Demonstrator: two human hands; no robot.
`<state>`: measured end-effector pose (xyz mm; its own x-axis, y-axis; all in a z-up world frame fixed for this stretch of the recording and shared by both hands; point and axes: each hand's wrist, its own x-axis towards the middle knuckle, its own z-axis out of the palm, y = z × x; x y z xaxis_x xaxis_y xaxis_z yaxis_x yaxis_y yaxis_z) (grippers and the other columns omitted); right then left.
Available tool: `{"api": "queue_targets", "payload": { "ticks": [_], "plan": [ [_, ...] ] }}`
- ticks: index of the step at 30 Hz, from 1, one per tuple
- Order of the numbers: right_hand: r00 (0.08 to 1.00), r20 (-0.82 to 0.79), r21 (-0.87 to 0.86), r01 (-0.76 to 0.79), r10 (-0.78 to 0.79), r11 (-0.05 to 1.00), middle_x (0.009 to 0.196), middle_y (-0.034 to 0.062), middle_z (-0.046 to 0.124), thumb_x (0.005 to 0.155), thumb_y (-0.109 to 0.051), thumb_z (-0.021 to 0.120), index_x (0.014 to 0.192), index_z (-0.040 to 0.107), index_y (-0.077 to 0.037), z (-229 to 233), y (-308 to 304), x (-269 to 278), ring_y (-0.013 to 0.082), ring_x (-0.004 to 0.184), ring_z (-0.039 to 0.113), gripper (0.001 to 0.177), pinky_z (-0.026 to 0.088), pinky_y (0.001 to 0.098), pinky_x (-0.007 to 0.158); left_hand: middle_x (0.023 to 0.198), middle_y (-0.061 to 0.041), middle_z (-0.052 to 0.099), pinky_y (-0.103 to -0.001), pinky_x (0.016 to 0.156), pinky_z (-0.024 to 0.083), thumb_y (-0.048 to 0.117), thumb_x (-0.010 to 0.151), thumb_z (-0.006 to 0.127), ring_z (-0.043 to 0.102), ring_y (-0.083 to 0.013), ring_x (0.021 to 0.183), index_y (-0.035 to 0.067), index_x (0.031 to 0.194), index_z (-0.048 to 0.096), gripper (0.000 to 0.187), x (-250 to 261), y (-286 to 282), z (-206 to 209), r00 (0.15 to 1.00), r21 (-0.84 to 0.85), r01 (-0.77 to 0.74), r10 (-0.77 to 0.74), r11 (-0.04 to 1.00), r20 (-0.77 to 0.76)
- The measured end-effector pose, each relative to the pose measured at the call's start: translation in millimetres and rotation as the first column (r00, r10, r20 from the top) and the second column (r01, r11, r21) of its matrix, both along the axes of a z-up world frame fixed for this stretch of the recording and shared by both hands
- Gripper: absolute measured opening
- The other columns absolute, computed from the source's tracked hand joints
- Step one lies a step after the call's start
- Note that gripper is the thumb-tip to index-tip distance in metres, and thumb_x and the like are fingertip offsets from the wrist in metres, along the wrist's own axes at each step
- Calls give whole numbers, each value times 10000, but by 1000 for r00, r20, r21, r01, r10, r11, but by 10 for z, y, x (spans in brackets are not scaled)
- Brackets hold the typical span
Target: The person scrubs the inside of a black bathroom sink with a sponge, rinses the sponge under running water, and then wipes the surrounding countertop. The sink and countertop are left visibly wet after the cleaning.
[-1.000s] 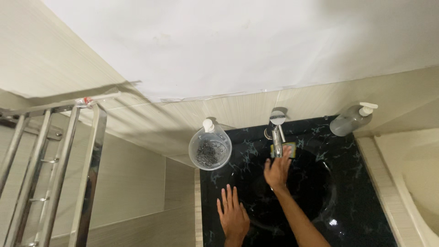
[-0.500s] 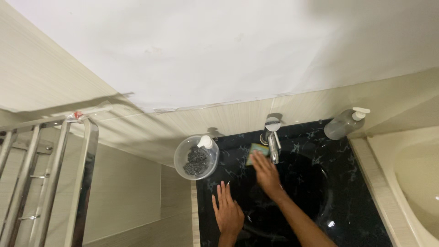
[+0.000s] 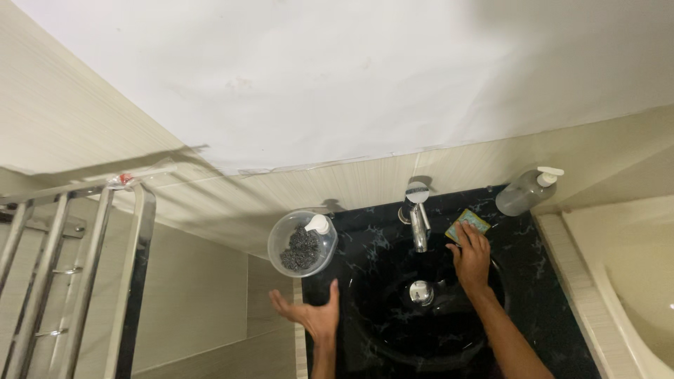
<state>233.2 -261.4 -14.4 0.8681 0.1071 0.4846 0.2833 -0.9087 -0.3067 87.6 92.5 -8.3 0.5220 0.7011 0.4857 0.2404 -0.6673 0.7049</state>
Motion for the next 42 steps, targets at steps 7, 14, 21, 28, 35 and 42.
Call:
{"api": "queue_targets", "payload": {
  "ticks": [7, 14, 21, 28, 35, 42],
  "plan": [
    [991, -51, 217, -110, 124, 970, 1250, 96, 693, 926, -88, 693, 1222, 719, -55, -211, 670, -107, 308, 1167, 651, 298, 535, 424, 1010, 1616, -343, 129, -642, 1201, 202, 341, 587, 971, 177, -489, 1512, -9, 1603, -19, 1461, 544, 203, 28, 988, -355, 93, -130, 930, -80],
    [995, -38, 188, -81, 90, 979, 1106, 157, 664, 859, -78, 721, 1011, 675, -32, -135, 709, -161, 360, 1022, 650, 165, 548, 447, 875, 1512, -318, 267, -662, 1191, 299, 357, 669, 941, 312, -495, 1443, 6, 1593, 124, 1283, 494, -59, -29, 988, -250, 140, -152, 958, -29],
    [942, -268, 567, 325, -203, 757, 1016, 166, 607, 933, -76, 696, 1051, 557, 3, -149, 661, -73, 301, 910, 626, 199, 521, 438, 785, 1367, -315, 238, -676, 1040, 333, 526, 679, 855, 321, -517, 1295, -32, 1501, 149, 1219, 199, -137, -322, 924, -118, 195, -223, 974, -311],
    [946, -239, 364, -120, 218, 924, 865, 133, 669, 787, -69, 745, 900, 571, -56, -315, 1633, -494, 343, 819, 662, 208, 523, 469, 723, 1254, -188, 450, -521, 948, 366, 521, 776, 765, 449, -357, 1149, 78, 1358, 445, 799, -199, -613, -391, 836, 78, 268, -191, 960, -514],
    [942, -134, 400, 336, -309, 852, 872, 137, 631, 859, -66, 731, 974, 576, -42, -197, 552, 24, 338, 822, 640, 194, 513, 453, 734, 1295, -165, 495, -497, 939, 374, 531, 829, 710, 461, -332, 1131, 116, 1387, 497, 728, -126, -638, -82, 634, -32, 400, -302, 916, -712],
    [988, 113, 365, 61, -109, 929, 1428, 242, 530, 978, -8, 600, 1116, 531, 59, -113, 291, 61, 389, 1314, 536, 168, 478, 453, 1090, 1281, -168, 502, -473, 918, 386, 548, 837, 712, 477, -313, 1111, 109, 1393, 491, 743, -68, -627, 75, 619, -80, 383, -319, 920, -718]
  ]
}}
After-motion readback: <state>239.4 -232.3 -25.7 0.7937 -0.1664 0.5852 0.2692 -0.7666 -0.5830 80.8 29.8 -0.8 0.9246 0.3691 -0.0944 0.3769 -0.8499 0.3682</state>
